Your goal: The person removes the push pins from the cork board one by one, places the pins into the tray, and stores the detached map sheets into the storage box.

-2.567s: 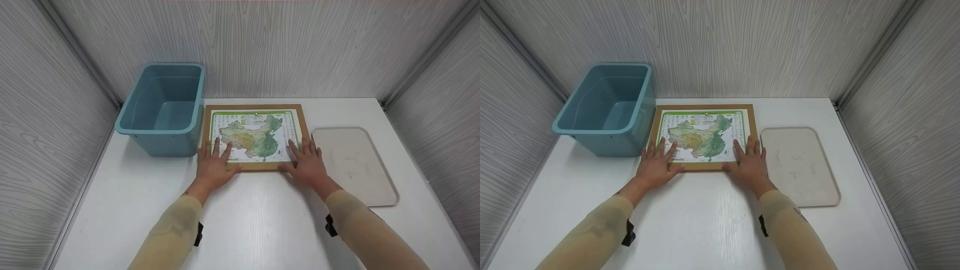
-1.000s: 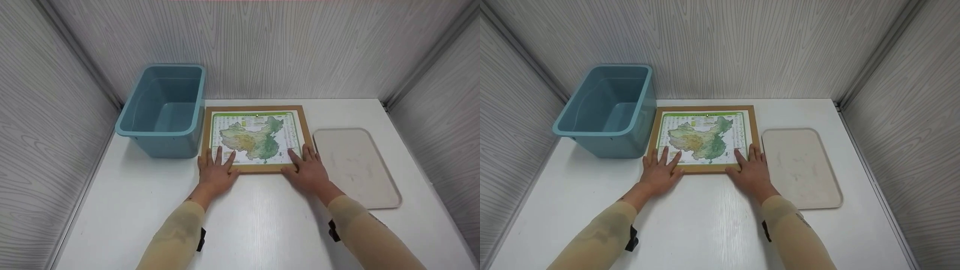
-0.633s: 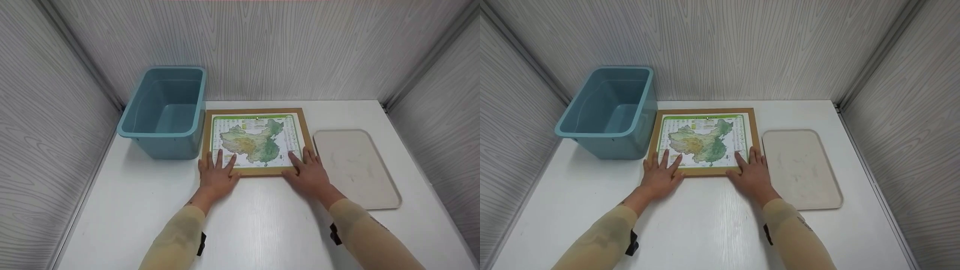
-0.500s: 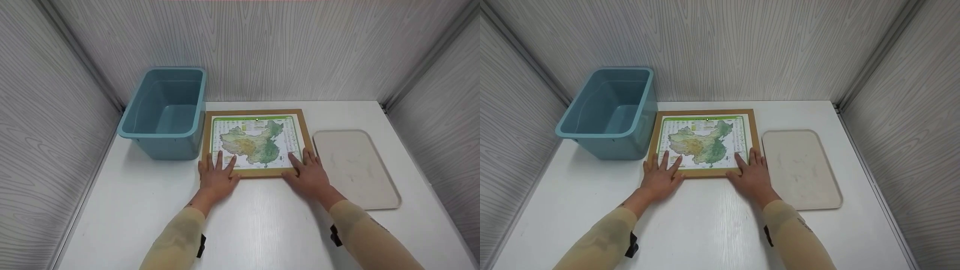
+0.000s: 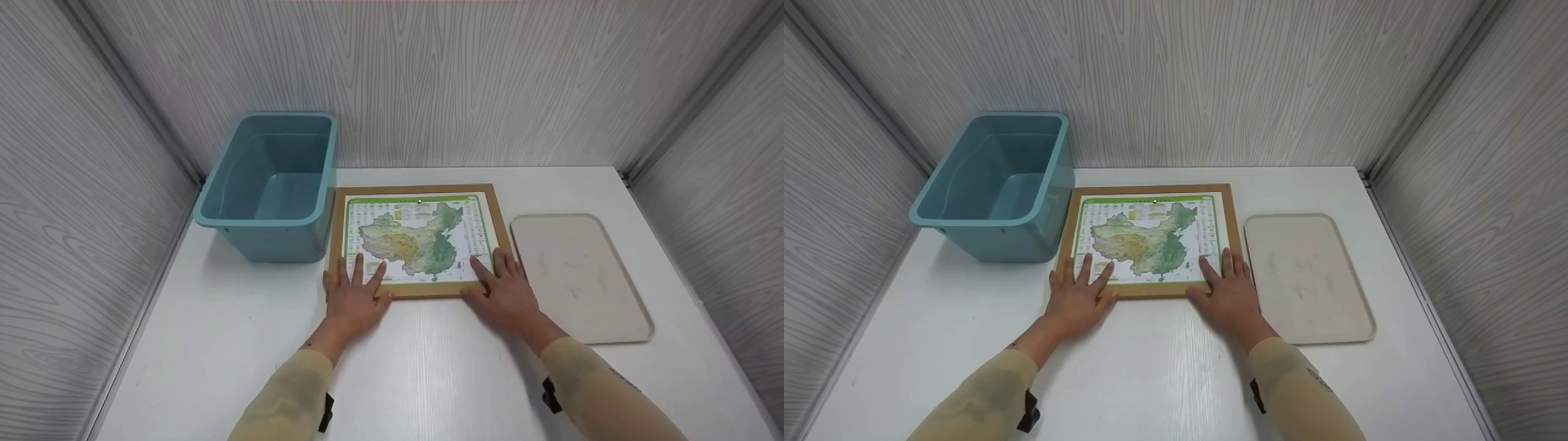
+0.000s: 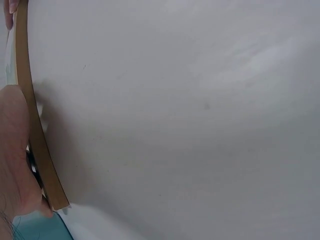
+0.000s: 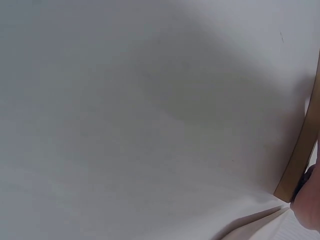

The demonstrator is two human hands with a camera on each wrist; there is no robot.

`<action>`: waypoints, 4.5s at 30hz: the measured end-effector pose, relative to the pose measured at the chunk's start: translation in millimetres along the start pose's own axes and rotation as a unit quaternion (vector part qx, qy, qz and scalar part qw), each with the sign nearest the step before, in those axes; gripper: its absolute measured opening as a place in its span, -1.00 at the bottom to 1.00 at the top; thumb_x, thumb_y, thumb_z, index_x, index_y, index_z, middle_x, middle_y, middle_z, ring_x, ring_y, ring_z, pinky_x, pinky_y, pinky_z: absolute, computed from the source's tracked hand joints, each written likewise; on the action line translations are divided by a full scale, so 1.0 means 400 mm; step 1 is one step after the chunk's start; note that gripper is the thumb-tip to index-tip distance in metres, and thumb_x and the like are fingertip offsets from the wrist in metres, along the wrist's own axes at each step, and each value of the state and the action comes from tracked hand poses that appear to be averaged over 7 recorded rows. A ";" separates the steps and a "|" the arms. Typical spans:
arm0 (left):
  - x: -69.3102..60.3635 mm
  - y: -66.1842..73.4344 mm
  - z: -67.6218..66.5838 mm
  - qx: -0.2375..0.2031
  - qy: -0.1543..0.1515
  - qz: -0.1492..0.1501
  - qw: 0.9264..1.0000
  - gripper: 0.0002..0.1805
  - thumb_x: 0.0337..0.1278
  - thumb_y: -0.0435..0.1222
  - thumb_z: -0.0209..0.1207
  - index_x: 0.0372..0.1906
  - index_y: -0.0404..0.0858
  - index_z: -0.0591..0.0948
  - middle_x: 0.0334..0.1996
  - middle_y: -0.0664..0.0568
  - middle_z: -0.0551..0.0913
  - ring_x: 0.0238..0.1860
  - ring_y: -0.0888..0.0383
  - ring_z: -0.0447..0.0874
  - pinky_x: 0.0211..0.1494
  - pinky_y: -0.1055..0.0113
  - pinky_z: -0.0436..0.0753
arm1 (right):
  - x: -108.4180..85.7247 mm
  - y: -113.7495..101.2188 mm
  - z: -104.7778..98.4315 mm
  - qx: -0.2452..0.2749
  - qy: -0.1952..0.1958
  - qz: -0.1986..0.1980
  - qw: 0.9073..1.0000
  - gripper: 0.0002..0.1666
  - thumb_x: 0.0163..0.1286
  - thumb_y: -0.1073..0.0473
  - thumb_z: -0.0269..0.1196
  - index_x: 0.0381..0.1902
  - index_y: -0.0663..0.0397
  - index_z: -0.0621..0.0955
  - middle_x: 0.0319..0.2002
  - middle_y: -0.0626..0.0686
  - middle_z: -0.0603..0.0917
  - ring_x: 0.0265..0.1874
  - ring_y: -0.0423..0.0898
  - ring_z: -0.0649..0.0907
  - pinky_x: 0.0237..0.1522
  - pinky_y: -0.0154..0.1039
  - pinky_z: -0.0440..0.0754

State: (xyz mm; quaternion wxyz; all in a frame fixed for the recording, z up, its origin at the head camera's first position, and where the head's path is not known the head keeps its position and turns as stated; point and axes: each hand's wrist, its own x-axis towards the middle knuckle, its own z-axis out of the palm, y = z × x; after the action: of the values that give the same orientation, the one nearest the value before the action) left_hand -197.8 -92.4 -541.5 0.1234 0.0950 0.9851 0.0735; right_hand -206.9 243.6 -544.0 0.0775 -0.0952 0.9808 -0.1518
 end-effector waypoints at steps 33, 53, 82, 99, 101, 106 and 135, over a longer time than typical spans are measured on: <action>-0.050 0.012 0.021 -0.006 0.034 0.008 0.999 -0.22 0.58 0.36 -0.27 0.74 0.22 0.05 0.73 -0.22 -0.17 0.65 -0.47 -0.37 0.51 -0.55 -0.24 | -0.049 -0.003 0.012 -0.012 0.022 -0.023 0.999 -0.06 0.57 -0.52 -0.01 0.71 -0.23 0.22 0.70 0.25 0.01 0.67 0.37 -0.12 0.61 0.30 -0.15; -0.072 0.008 0.029 -0.019 0.052 0.009 0.998 -0.23 0.58 0.33 -0.19 0.72 0.19 0.14 0.72 -0.25 -0.11 0.65 -0.49 -0.32 0.50 -0.56 -0.20 | -0.050 -0.002 0.025 -0.011 0.019 -0.027 0.999 -0.03 0.54 -0.57 -0.02 0.71 -0.26 0.22 0.71 0.21 -0.01 0.67 0.37 -0.12 0.61 0.31 -0.14; -0.065 0.008 0.019 -0.031 0.050 0.015 0.998 -0.23 0.57 0.32 -0.14 0.71 0.16 0.19 0.71 -0.26 -0.05 0.65 -0.50 -0.27 0.50 -0.56 -0.16 | -0.059 -0.009 0.015 -0.007 0.033 -0.016 0.999 -0.04 0.52 -0.56 0.04 0.69 -0.26 0.27 0.70 0.22 0.02 0.67 0.35 -0.11 0.60 0.32 -0.10; -0.072 0.004 -0.025 -0.040 0.024 0.026 0.999 -0.24 0.58 0.31 -0.13 0.70 0.13 0.24 0.69 -0.30 0.01 0.62 -0.55 -0.20 0.44 -0.62 -0.06 | -0.064 -0.026 -0.025 -0.005 0.018 -0.014 1.000 -0.06 0.51 -0.51 0.11 0.66 -0.23 0.32 0.68 0.25 0.09 0.66 0.38 -0.04 0.61 0.28 -0.07; -0.073 0.003 -0.031 -0.043 0.019 0.026 0.999 -0.24 0.57 0.31 -0.13 0.70 0.13 0.24 0.68 -0.31 0.02 0.62 -0.56 -0.19 0.45 -0.62 -0.05 | -0.066 -0.026 -0.025 -0.001 0.019 -0.015 1.000 -0.07 0.51 -0.51 0.12 0.66 -0.23 0.33 0.67 0.25 0.10 0.65 0.39 -0.04 0.61 0.29 -0.07; -0.058 -0.004 -0.056 -0.033 0.025 0.042 0.998 -0.20 0.55 0.34 -0.13 0.69 0.09 0.26 0.68 -0.30 0.06 0.63 -0.53 -0.17 0.50 -0.54 -0.07 | -0.066 -0.027 -0.031 0.007 0.017 -0.015 1.000 -0.07 0.51 -0.51 0.13 0.66 -0.23 0.33 0.67 0.25 0.10 0.65 0.39 -0.04 0.60 0.30 -0.09; 0.131 -0.053 -0.051 -0.020 0.027 0.111 0.993 -0.17 0.50 0.42 -0.21 0.71 0.19 0.19 0.72 -0.11 0.01 0.69 -0.31 -0.19 0.64 -0.31 -0.16 | -0.050 -0.035 -0.043 0.015 0.009 -0.004 1.000 -0.01 0.47 -0.51 0.18 0.67 -0.19 0.32 0.69 0.24 0.08 0.66 0.36 -0.03 0.60 0.32 -0.08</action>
State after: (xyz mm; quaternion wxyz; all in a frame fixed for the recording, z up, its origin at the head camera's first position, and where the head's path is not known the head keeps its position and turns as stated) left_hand -256.6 -104.7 -537.7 0.0902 0.1992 0.9697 0.1090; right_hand -188.2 239.6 -521.0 0.0695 -0.0966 0.9786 -0.1681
